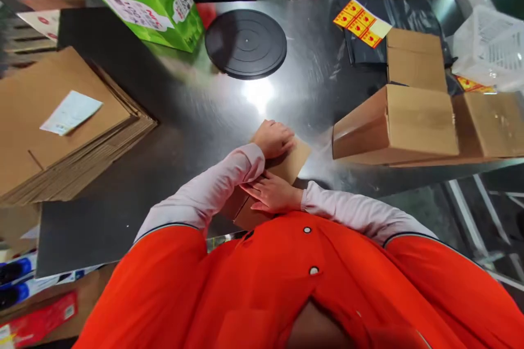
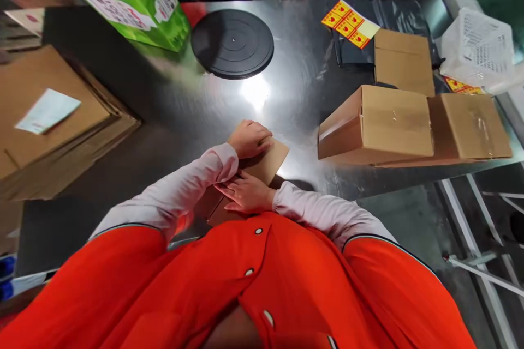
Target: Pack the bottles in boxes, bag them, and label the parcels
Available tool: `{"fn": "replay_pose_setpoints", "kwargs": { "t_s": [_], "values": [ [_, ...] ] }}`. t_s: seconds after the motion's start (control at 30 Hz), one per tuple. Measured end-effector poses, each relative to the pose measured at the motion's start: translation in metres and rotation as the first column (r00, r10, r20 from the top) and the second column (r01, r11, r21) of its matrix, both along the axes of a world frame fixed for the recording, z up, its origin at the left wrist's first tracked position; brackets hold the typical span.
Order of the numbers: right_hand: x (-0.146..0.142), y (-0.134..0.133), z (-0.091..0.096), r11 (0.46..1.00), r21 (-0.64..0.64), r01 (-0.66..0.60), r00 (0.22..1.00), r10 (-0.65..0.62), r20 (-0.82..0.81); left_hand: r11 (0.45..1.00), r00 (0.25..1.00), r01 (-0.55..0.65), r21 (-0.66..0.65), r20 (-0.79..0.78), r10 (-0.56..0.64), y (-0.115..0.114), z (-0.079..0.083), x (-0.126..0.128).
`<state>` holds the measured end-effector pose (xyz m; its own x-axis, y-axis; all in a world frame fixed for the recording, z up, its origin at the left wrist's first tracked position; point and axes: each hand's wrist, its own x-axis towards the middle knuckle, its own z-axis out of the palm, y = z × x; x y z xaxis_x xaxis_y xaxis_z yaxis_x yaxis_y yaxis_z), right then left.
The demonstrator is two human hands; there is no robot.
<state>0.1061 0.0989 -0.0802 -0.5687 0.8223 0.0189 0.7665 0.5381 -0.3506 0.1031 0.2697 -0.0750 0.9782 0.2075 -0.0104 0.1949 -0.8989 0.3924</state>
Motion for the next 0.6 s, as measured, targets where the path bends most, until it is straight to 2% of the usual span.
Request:
{"fn": "replay_pose_setpoints", "kwargs": {
  "t_s": [0.17,0.27,0.33,0.37,0.4,0.43,0.47,0.5,0.53,0.57,0.6],
  "values": [
    [0.001,0.007,0.002,0.990,-0.138,-0.018,1.000,0.017,-0.004,0.995,1.000,-0.006,0.097,0.030,0.003,-0.008,-0.011,-0.008],
    [0.002,0.013,0.005,0.984,-0.172,-0.047,0.998,0.053,0.031,0.999,0.996,-0.027,0.040,0.081,0.023,-0.006,-0.013,-0.001],
    [0.003,0.013,0.004,0.988,-0.150,-0.044,0.997,0.054,0.062,0.991,0.970,-0.118,-0.058,0.205,0.128,-0.001,-0.013,-0.007],
    [0.004,0.012,0.004,0.990,-0.134,-0.040,0.996,0.050,0.073,0.970,0.930,-0.213,-0.119,0.281,0.239,0.003,-0.013,-0.018],
    [0.005,0.012,0.003,0.992,-0.119,-0.039,0.996,0.048,0.078,0.923,0.855,-0.339,-0.184,0.348,0.383,0.006,-0.013,-0.038],
    [0.006,0.011,0.003,0.993,-0.108,-0.040,0.996,0.048,0.077,0.836,0.736,-0.490,-0.247,0.397,0.549,0.006,-0.012,-0.066],
    [0.007,0.011,0.002,0.994,-0.101,-0.040,0.996,0.047,0.070,0.698,0.570,-0.651,-0.299,0.415,0.709,0.004,-0.012,-0.101],
    [0.007,0.012,0.002,0.994,-0.098,-0.043,0.997,0.049,0.059,0.523,0.388,-0.787,-0.326,0.397,0.832,-0.001,-0.012,-0.140],
    [0.008,0.012,0.001,0.994,-0.100,-0.046,0.998,0.051,0.046,0.281,0.156,-0.907,-0.313,0.369,0.916,-0.011,-0.013,-0.182],
    [0.008,0.013,0.000,0.993,-0.103,-0.049,0.998,0.052,0.033,0.030,-0.042,-0.972,-0.234,0.295,0.954,-0.025,-0.015,-0.223],
    [0.008,0.014,-0.001,0.993,-0.107,-0.050,0.998,0.052,0.021,-0.153,-0.167,-0.984,-0.092,0.172,0.971,-0.042,-0.018,-0.259]
  ]
}}
